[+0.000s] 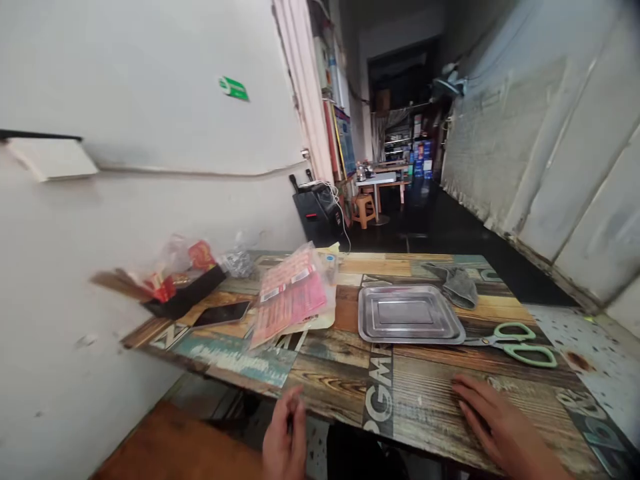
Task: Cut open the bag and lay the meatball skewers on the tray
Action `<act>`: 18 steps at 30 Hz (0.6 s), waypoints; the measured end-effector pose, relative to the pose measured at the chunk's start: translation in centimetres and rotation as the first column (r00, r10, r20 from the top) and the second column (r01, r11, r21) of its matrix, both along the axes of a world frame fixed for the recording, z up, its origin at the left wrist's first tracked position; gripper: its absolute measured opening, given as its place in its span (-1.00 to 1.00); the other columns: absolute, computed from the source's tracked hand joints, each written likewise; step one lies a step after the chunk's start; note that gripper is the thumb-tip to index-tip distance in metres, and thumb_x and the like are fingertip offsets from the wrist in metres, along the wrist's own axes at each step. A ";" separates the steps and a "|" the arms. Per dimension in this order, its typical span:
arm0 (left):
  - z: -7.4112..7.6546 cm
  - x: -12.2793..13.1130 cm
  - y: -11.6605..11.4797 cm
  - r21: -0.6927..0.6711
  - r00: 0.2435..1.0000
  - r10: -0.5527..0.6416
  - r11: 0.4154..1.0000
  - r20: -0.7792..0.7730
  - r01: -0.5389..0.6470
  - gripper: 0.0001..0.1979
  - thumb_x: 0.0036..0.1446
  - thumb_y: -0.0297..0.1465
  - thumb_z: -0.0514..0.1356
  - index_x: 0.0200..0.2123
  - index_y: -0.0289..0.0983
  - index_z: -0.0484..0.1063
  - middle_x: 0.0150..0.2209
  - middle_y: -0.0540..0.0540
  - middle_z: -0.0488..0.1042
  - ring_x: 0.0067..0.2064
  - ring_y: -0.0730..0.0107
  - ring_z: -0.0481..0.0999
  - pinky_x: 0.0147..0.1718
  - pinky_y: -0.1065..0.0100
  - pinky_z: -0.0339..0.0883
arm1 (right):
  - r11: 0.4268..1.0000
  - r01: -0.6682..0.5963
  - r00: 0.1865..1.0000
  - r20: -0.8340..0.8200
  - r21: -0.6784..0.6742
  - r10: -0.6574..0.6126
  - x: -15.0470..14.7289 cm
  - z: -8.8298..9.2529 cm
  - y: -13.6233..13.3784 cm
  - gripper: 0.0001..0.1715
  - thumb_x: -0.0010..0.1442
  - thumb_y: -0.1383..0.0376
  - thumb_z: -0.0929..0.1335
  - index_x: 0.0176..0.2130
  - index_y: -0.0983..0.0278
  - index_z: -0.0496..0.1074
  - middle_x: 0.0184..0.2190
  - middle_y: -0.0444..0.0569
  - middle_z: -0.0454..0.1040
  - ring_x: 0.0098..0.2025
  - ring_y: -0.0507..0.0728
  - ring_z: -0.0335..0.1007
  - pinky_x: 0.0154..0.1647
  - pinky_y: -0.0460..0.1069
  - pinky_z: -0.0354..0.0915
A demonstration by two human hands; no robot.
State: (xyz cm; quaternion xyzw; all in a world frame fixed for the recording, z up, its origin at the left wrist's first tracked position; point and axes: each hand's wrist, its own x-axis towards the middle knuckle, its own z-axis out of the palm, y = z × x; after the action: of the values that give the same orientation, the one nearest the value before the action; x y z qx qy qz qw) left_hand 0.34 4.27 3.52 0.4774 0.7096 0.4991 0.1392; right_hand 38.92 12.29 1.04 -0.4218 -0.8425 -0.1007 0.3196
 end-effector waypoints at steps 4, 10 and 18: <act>3.9 0.7 7.9 0.171 0.950 0.006 0.984 -0.313 0.050 -0.71 0.14 -0.26 0.10 -0.11 -0.26 0.41 -0.39 -0.08 0.39 -0.33 0.24 0.40 -0.26 0.28 0.29 | 0.998 0.021 0.999 0.031 0.058 -0.022 -0.8 -1.4 -1.0 -0.65 0.20 0.23 0.26 -0.05 0.24 0.45 0.02 0.03 0.44 -0.02 0.19 0.44 -0.10 0.06 0.49; 5.3 1.1 14.5 0.209 0.633 0.171 0.978 -0.755 -0.014 -0.74 0.21 -0.33 0.11 -0.06 -0.27 0.40 -0.13 -0.20 0.43 -0.10 0.11 0.36 -0.14 0.14 0.18 | 0.995 0.093 0.994 0.050 0.020 -0.094 3.1 -1.6 2.8 -0.52 0.21 0.18 0.24 0.09 0.27 0.33 0.16 0.09 0.29 0.09 0.23 0.33 0.03 0.11 0.39; 6.7 0.9 19.2 0.083 0.476 0.118 0.992 -0.872 -0.094 -0.83 0.15 -0.42 0.19 -0.16 -0.15 0.47 -0.19 -0.07 0.49 -0.14 0.15 0.33 -0.15 0.11 0.01 | 0.951 0.305 0.923 0.263 -0.058 -0.280 12.9 -3.4 11.4 -0.50 0.15 0.48 0.14 0.02 0.46 0.40 -0.05 0.20 0.47 -0.06 0.22 0.45 -0.05 0.07 0.39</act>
State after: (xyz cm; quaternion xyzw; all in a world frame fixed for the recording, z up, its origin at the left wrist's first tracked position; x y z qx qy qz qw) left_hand 1.22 23.50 10.20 0.6218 0.7036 0.2030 -0.2776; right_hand 51.85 23.71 -2.34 -0.5420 -0.8074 -0.1586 0.1706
